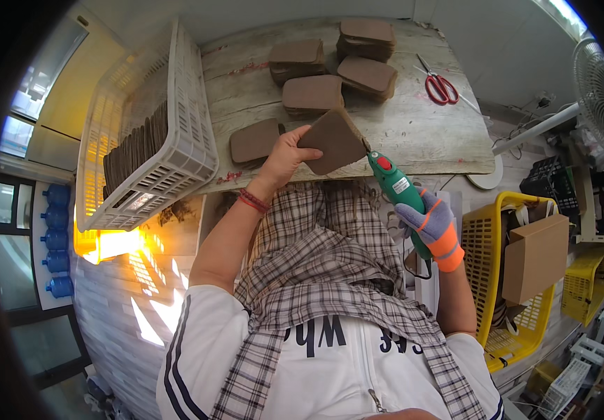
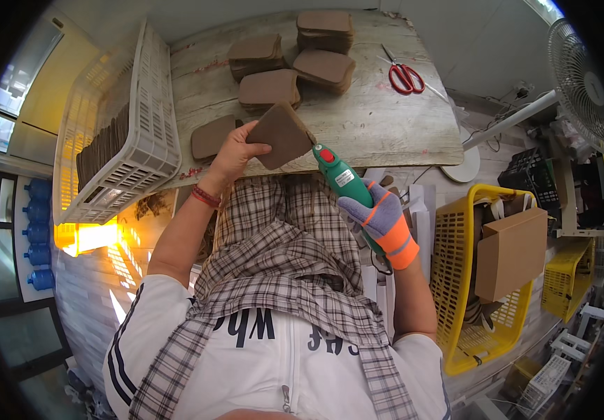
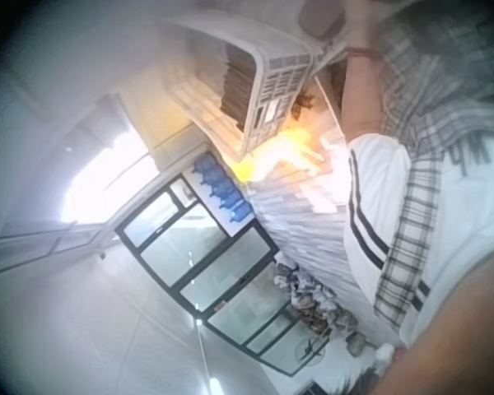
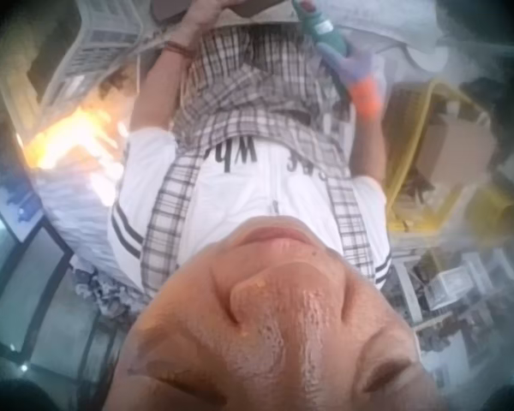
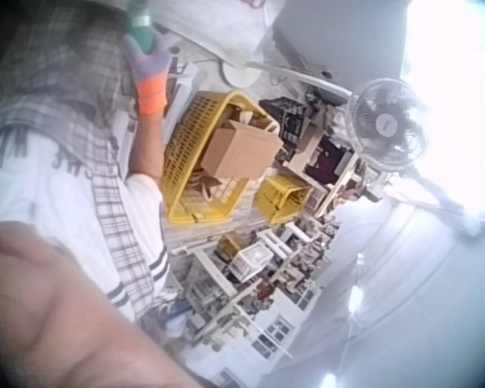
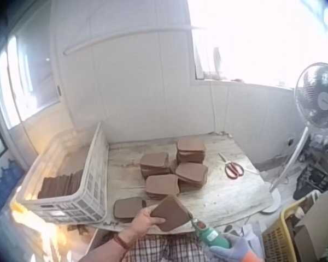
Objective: The person uses a rotary tool to trim the edges of multiple brown cardboard pieces on a workbench. They pick up each piece, smooth the edges with the tool, and place the finished pieces into a white basket.
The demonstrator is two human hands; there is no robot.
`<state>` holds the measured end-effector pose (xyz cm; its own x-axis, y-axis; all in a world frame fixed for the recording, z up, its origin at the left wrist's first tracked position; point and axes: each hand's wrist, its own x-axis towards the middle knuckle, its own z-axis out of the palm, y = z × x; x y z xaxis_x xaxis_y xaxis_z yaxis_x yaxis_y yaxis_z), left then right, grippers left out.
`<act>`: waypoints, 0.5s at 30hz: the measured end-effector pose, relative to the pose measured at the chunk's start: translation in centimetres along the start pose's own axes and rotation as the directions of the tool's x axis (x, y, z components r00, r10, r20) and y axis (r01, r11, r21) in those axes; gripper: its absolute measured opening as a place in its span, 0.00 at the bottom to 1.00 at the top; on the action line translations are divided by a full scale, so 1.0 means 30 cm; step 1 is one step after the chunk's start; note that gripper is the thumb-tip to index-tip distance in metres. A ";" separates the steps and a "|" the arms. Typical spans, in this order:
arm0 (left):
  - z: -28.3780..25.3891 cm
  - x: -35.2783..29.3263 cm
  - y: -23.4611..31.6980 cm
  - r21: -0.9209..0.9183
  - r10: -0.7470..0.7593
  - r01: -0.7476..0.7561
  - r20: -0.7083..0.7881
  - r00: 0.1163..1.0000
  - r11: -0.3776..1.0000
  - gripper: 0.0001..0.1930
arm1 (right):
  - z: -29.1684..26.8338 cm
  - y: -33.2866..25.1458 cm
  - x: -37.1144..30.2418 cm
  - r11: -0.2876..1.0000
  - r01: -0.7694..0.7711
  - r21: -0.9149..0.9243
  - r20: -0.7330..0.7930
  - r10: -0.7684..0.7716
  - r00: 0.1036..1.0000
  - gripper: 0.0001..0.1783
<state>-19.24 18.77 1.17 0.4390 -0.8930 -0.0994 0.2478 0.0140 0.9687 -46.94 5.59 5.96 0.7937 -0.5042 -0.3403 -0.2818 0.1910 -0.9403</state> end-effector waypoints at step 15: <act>0.010 -0.048 -0.051 0.112 -0.233 0.228 0.034 0.972 0.967 0.22 | 0.058 0.028 0.039 0.999 -0.034 0.028 -0.038 0.035 0.999 0.22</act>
<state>-20.51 19.89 -0.12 0.3395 -0.8864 -0.3146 0.2429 -0.2405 0.9398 -45.29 6.63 4.78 0.7622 -0.5291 -0.3728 -0.2930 0.2315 -0.9277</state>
